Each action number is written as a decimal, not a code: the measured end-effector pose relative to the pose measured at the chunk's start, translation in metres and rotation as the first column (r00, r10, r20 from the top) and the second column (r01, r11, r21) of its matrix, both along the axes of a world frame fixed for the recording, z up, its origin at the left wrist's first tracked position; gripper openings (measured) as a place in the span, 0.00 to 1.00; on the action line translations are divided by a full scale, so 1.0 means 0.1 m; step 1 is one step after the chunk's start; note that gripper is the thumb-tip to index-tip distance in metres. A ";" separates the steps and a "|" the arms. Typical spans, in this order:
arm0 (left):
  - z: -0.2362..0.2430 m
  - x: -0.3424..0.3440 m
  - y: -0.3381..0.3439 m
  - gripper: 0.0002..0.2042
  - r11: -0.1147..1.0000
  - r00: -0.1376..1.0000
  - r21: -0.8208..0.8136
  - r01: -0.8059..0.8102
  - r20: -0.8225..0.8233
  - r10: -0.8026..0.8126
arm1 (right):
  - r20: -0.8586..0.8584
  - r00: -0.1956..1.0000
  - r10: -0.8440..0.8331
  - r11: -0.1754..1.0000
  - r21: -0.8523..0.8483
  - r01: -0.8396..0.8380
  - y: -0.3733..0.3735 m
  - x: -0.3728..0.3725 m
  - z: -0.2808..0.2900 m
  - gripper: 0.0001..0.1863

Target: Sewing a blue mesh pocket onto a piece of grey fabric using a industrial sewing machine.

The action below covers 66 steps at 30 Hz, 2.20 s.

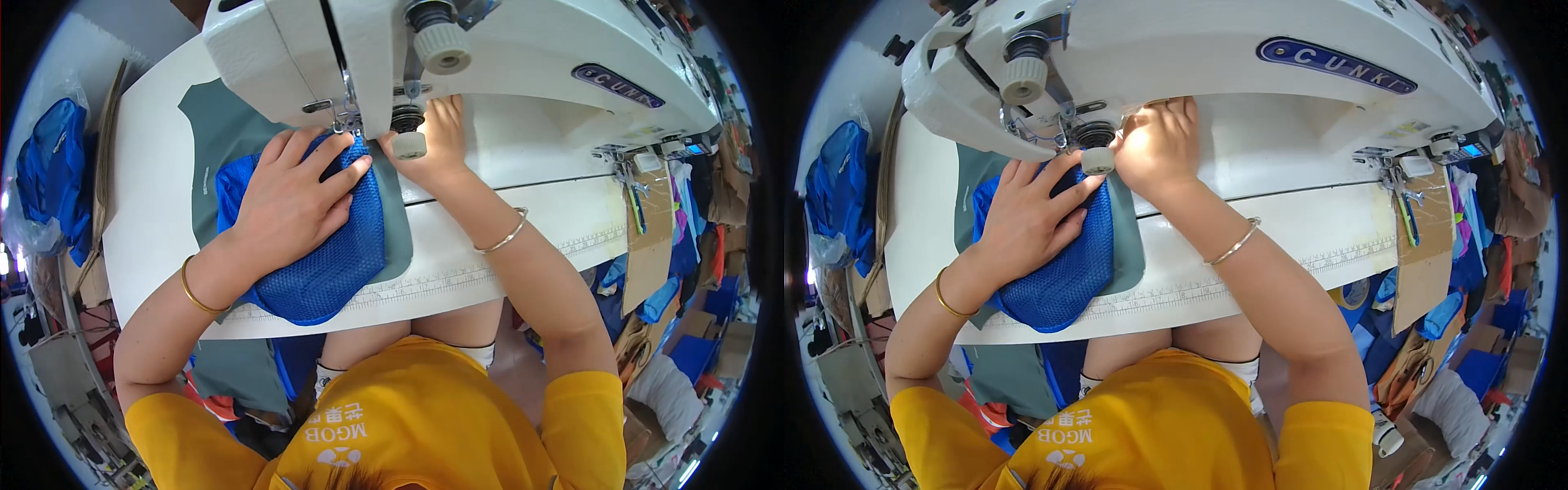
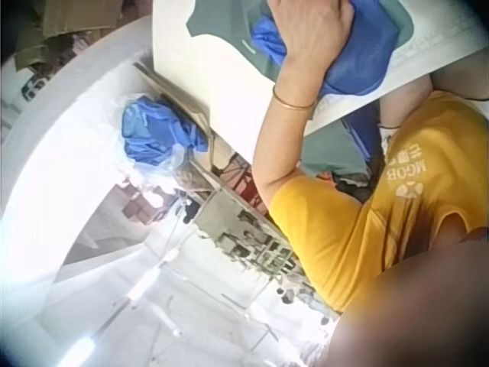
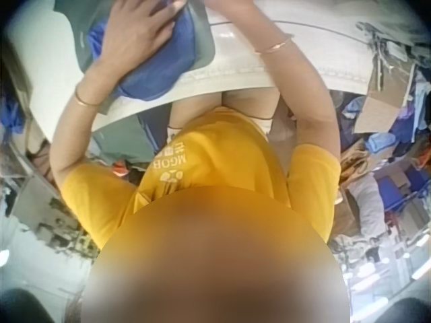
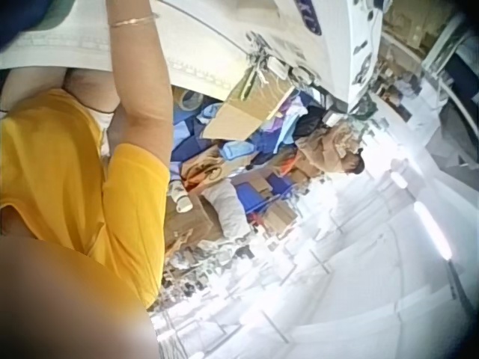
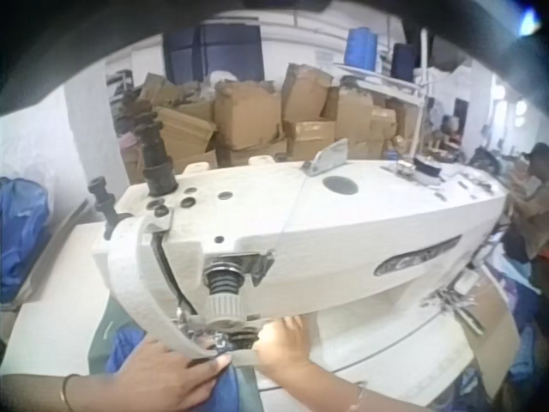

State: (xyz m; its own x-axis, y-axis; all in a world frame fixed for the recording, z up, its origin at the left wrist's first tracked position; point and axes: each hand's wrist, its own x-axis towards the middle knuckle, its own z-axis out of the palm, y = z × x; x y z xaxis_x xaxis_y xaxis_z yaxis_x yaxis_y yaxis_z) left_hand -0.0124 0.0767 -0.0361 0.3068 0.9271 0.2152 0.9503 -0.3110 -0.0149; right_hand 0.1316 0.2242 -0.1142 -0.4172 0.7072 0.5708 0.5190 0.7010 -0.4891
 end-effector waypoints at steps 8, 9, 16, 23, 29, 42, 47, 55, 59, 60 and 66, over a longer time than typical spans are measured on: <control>-0.02 -0.01 -0.04 0.20 1.000 1.000 -0.017 -0.018 0.003 0.018 | 0.139 0.946 0.292 0.955 -0.091 -0.281 -0.11 0.47 0.25 0.12; -0.02 -0.01 -0.05 0.19 1.000 1.000 -0.016 -0.024 -0.006 0.023 | 0.202 0.923 0.329 0.939 0.031 -0.342 -0.10 0.53 0.23 0.13; 0.00 -0.01 -0.03 0.20 0.999 0.999 -0.033 -0.020 -0.051 0.018 | 0.356 0.830 0.430 0.857 0.127 -0.499 -0.04 0.53 0.32 0.15; 0.03 0.00 -0.01 0.22 0.997 0.999 -0.070 -0.032 -0.024 0.031 | 0.320 0.848 0.422 0.885 0.055 -0.461 -0.02 0.49 0.30 0.17; 0.02 0.00 -0.01 0.23 0.997 1.000 -0.070 -0.016 -0.001 0.016 | 0.314 0.811 0.494 0.859 -0.036 -0.510 0.06 0.44 0.30 0.16; 0.05 0.04 -0.02 0.26 0.999 1.000 -0.038 -0.005 -0.013 0.005 | 0.346 0.831 0.435 0.877 0.048 -0.479 0.01 0.43 0.33 0.14; 0.01 0.04 -0.04 0.25 0.996 0.999 -0.082 -0.033 -0.005 0.033 | 0.334 0.848 0.412 0.887 0.063 -0.457 -0.05 0.46 0.29 0.13; 0.02 0.08 -0.06 0.25 0.999 0.999 -0.037 -0.032 -0.026 0.031 | 0.371 0.857 0.356 0.899 0.114 -0.423 -0.13 0.51 0.33 0.15; 0.00 0.07 -0.07 0.26 0.996 0.998 -0.071 -0.058 -0.019 0.057 | 0.323 0.869 0.375 0.894 0.124 -0.431 -0.11 0.50 0.30 0.16; -0.01 0.07 -0.07 0.27 0.998 0.998 -0.042 -0.053 -0.037 0.052 | 0.356 0.862 0.361 0.889 0.146 -0.433 -0.12 0.49 0.29 0.17; -0.03 0.02 -0.09 0.26 0.998 0.999 -0.025 -0.050 -0.021 0.049 | 0.425 0.859 0.287 0.903 0.179 -0.390 -0.34 0.62 0.44 0.15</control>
